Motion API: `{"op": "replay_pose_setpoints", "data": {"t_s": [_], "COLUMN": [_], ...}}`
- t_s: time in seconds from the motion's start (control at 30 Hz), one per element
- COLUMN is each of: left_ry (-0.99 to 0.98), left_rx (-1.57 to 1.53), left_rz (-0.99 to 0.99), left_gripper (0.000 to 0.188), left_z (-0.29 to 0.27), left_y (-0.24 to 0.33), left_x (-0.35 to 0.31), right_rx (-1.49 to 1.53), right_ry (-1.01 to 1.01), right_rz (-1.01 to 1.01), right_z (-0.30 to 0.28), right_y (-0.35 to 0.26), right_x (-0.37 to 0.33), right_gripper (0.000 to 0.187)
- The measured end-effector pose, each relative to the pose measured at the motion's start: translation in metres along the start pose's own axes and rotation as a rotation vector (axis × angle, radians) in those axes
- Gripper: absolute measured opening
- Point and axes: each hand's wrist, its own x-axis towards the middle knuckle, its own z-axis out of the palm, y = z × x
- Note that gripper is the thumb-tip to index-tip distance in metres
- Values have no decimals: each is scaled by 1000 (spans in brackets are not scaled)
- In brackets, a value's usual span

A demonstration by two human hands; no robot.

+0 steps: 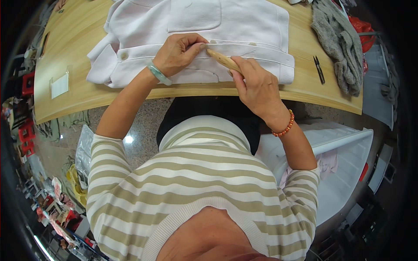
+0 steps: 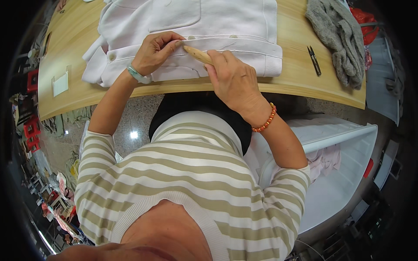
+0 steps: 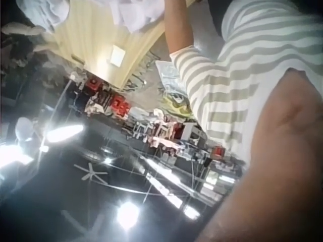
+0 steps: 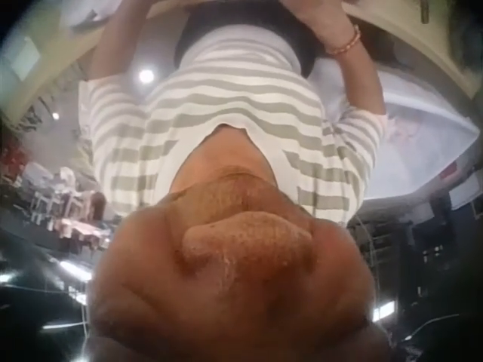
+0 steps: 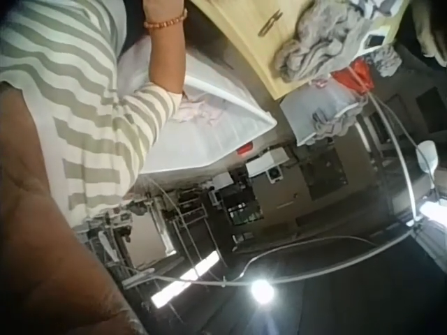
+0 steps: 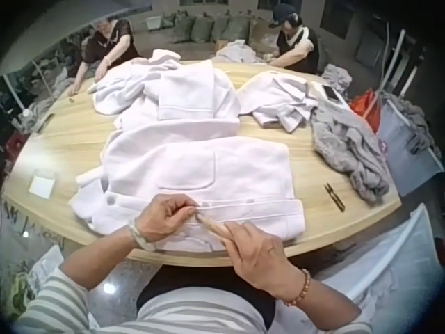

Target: Inspecting and trimming loose threads from white shirts on a factory table.

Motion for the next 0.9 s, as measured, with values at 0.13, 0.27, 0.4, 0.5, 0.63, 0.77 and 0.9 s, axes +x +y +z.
{"op": "replay_pose_setpoints", "data": {"t_s": [0.13,0.27,0.4,0.5,0.63,0.77,0.9], "left_ry": [-19,6,14,76,168,249,266], "left_rx": [-12,-4,17,100,376,341,-164], "left_rz": [13,62,80,105,472,543,3], "left_gripper": [18,17,17,16,22,17,21], "left_z": [0,1,4,10,15,18,17], "left_y": [-8,-10,-10,-14,-11,-17,8], "left_x": [-1,-2,-4,-11,-14,-15,-17], "right_rx": [-126,-196,-265,-252,733,1635,1134], "right_ry": [-35,-23,-36,-56,-142,-302,-229], "right_rz": [11,-24,-29,28,398,886,694], "right_z": [2,2,5,13,44,41,49], "right_y": [-11,-18,-24,-28,4,-3,-12], "right_x": [2,2,3,5,4,1,-3], "right_gripper": [29,31,32,31,25,22,24]}}
